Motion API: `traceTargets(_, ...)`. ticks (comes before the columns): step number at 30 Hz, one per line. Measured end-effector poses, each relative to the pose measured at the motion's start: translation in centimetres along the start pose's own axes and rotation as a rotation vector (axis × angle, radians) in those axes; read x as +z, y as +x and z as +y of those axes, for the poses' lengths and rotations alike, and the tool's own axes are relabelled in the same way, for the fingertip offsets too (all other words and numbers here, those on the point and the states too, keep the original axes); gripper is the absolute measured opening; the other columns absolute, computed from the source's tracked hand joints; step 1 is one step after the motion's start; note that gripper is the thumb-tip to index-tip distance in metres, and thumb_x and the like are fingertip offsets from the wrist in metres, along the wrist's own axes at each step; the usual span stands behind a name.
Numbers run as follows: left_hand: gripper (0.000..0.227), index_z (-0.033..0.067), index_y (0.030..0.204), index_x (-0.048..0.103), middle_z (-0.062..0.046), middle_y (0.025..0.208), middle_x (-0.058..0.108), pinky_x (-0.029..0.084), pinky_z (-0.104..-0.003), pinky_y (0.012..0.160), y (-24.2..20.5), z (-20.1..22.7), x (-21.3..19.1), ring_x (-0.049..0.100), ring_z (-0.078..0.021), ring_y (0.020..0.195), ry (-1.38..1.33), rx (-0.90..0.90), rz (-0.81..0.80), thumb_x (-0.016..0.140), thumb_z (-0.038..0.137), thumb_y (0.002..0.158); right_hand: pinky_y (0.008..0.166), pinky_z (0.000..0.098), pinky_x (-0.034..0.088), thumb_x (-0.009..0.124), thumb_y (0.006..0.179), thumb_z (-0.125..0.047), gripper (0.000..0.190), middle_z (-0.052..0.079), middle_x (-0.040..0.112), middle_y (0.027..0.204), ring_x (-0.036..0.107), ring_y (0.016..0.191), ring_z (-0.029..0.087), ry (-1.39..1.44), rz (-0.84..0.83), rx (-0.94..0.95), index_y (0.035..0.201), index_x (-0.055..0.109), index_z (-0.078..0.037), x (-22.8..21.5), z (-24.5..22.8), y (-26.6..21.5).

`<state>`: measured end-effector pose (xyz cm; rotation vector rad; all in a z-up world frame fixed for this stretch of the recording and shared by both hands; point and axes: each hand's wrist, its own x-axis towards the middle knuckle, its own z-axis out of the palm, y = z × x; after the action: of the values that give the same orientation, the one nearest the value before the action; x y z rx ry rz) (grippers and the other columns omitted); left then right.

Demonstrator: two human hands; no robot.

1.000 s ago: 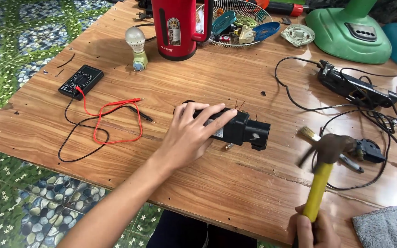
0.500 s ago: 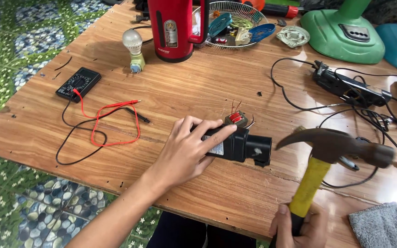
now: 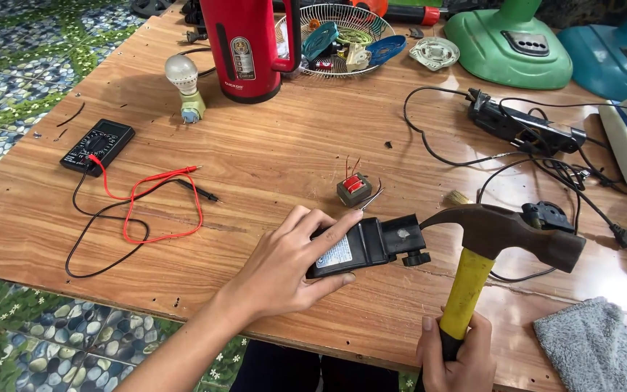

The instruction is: Using a hammer to tap and assemble small electrical and plastic components on a workbench.

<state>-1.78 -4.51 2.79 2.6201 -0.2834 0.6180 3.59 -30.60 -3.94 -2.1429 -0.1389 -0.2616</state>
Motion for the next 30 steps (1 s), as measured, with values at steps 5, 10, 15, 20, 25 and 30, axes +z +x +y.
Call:
traceTargets(5, 0.082, 0.0146, 0.161, 0.028, -0.016, 0.123, 0.056, 0.059, -0.046, 0.074, 0.2, 0.4, 0.4, 0.057, -0.0303, 0.104, 0.106, -0.001, -0.031, 0.069, 0.044, 0.097, 0.053, 0.0277, 0.048, 0.065, 0.094, -0.022, 0.024, 0.002, 0.059, 0.046, 0.058, 0.04, 0.016, -0.008, -0.023, -0.052, 0.113, 0.061, -0.008, -0.3, -0.6, -0.2)
traceTargets(10, 0.076, 0.0113, 0.158, 0.036, -0.011, 0.113, 0.055, 0.052, -0.042, 0.068, -0.1, 0.2, 0.2, 0.061, -0.0259, 0.071, -0.152, -0.018, 0.0, 0.065, 0.044, 0.096, 0.053, 0.0326, 0.048, 0.074, 0.091, -0.027, 0.034, 0.0, 0.068, 0.08, 0.063, 0.053, 0.021, -0.145, 0.043, -0.146, 0.12, 0.066, -0.011, -0.1, 2.0, 0.4)
traceTargets(15, 0.078, 0.0144, 0.159, 0.035, -0.007, 0.107, 0.055, 0.05, -0.034, 0.067, -0.2, 0.7, -0.1, 0.056, -0.0221, 0.072, -0.258, -0.069, 0.024, 0.066, 0.046, 0.095, 0.047, 0.0268, 0.052, 0.068, 0.092, -0.025, 0.026, 0.003, 0.07, 0.06, 0.068, 0.041, 0.018, -0.077, -0.091, -0.055, 0.115, 0.066, -0.013, -1.6, -0.4, 0.8)
traceTargets(20, 0.075, 0.0095, 0.156, 0.038, -0.011, 0.118, 0.055, 0.053, -0.036, 0.071, -0.3, 1.1, 1.4, 0.061, -0.0237, 0.081, -0.28, 0.007, 0.157, 0.067, 0.044, 0.096, 0.038, 0.025, 0.038, 0.061, 0.092, -0.011, 0.013, 0.006, 0.047, 0.038, 0.044, 0.029, 0.015, 0.278, -0.122, -0.02, 0.104, 0.061, -0.007, -0.7, -3.2, -0.8)
traceTargets(25, 0.073, 0.0115, 0.156, 0.039, -0.01, 0.123, 0.057, 0.055, -0.035, 0.061, 0.4, 1.2, 0.8, 0.065, -0.0211, 0.082, -0.145, 0.075, 0.18, 0.068, 0.046, 0.098, 0.035, 0.0263, 0.031, 0.064, 0.09, -0.011, 0.01, 0.011, 0.043, 0.039, 0.036, 0.029, 0.017, 0.426, -0.041, 0.146, 0.093, 0.058, -0.004, 0.7, -2.8, -1.9)
traceTargets(30, 0.073, 0.0143, 0.156, 0.04, -0.01, 0.12, 0.058, 0.055, -0.034, 0.067, 1.0, 0.9, 0.8, 0.059, -0.0197, 0.075, -0.231, 0.052, 0.126, 0.067, 0.047, 0.097, 0.031, 0.0288, 0.03, 0.064, 0.092, -0.009, 0.012, 0.012, 0.04, 0.042, 0.035, 0.029, 0.019, 0.484, -0.121, 0.143, 0.092, 0.055, -0.002, 0.2, -1.6, -1.3)
